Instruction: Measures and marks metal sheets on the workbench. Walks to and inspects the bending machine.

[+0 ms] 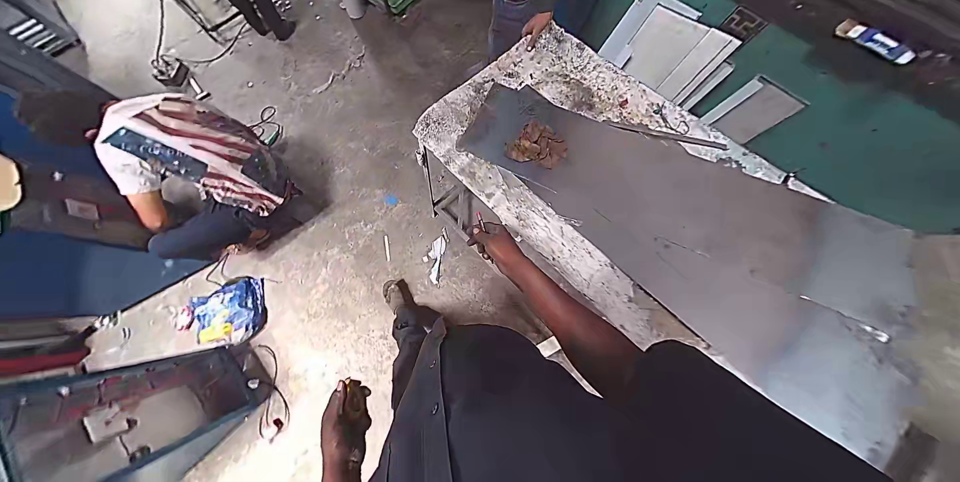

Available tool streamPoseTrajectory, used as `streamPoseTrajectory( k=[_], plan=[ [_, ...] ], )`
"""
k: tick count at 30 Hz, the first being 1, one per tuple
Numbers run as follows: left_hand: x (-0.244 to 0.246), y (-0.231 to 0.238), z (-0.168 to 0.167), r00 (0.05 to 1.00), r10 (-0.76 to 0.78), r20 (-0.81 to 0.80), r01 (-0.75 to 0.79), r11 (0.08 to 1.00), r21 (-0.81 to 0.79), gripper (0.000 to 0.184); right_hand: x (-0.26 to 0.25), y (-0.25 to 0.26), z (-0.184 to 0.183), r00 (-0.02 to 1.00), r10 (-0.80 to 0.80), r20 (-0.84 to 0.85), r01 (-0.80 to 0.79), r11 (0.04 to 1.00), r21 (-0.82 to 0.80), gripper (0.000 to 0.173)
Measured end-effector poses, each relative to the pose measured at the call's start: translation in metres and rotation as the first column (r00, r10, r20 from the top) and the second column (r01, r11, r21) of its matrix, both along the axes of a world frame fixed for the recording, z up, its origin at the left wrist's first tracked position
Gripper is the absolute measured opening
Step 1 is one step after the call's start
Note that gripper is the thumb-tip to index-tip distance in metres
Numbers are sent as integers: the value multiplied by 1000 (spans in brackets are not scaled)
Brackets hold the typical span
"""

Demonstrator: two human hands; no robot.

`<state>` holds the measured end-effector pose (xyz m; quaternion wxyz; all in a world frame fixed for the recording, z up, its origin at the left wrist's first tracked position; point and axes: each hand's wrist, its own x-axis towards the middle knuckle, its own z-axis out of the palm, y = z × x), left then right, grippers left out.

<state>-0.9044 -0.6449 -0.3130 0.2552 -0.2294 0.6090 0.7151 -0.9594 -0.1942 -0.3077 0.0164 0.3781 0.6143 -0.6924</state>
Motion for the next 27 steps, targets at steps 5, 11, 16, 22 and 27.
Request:
streamPoseTrajectory(
  k=[5,11,16,22,27],
  plan=[
    [-211,-15,1,959,-257,-119,240,960,-144,41,-98,15,-21,980,-186,73,184,982,36,28],
    [-471,91,48,632,-713,-304,688,697,-205,26,-149,24,-8,907,-373,194,320,912,257,31],
    [-597,247,74,461,-809,-363,826,542,-158,20,-181,38,-32,815,-485,316,393,865,313,36],
    [-657,431,55,60,-918,-391,970,146,-194,17,-230,62,-54,674,-670,312,561,739,373,34],
    [-667,518,51,-301,-932,-204,920,-227,-319,19,-250,135,-63,686,-670,285,422,685,594,28]
  ],
)
